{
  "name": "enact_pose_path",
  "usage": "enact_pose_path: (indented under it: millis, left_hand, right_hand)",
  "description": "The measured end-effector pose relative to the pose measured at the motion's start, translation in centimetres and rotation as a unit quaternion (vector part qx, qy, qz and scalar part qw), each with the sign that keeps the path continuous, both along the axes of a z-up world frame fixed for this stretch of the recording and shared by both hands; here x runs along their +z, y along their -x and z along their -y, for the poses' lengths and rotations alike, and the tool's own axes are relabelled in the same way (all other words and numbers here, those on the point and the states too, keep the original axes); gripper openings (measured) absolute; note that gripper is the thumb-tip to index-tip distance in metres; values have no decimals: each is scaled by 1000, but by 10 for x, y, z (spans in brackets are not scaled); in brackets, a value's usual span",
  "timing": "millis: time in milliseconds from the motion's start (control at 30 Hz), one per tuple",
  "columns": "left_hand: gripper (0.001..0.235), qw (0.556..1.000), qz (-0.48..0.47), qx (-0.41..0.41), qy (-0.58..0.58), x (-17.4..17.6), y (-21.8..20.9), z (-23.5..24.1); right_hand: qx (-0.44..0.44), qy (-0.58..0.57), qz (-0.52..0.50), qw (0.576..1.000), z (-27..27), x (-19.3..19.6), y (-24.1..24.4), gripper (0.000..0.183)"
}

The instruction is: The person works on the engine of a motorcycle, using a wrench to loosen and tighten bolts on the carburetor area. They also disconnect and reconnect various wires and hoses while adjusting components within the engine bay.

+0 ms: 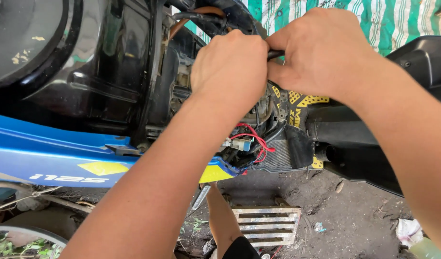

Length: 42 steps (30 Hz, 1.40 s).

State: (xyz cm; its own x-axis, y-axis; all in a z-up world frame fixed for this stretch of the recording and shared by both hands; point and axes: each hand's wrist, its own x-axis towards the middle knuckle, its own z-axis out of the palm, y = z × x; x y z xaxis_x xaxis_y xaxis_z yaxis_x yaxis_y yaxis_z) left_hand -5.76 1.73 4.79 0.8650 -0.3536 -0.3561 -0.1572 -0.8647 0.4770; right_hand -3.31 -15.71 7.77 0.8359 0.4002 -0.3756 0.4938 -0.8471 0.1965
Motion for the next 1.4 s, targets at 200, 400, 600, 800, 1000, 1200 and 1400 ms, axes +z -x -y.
enact_pose_path:
  millis: [200, 400, 600, 800, 1000, 1200, 1400]
  left_hand:
    - [36, 996, -41, 71, 24, 3, -13, 20]
    - [35, 989, -61, 135, 27, 3, -20, 5]
    - [35, 979, -40, 193, 47, -17, -41, -5]
    - [40, 982, -40, 181, 42, -14, -31, -8]
    - [30, 974, 213, 67, 34, -47, 48, -13]
    - [19, 910, 408, 73, 11, -70, 44, -26]
    - [22, 876, 468, 110, 33, -98, 36, -24]
  right_hand:
    - [70, -1, -65, 995, 10, -4, -41, 27]
    - [89, 4, -149, 985, -7, -24, -67, 32]
    - [84, -212, -224, 947, -4, -73, -99, 31]
    - [34, -141, -231, 962, -18, -51, -81, 34]
    - [182, 30, -1, 983, -21, -2, 6, 48]
    - [181, -63, 64, 979, -25, -27, 8, 28]
    - [175, -72, 121, 975, -29, -25, 13, 21]
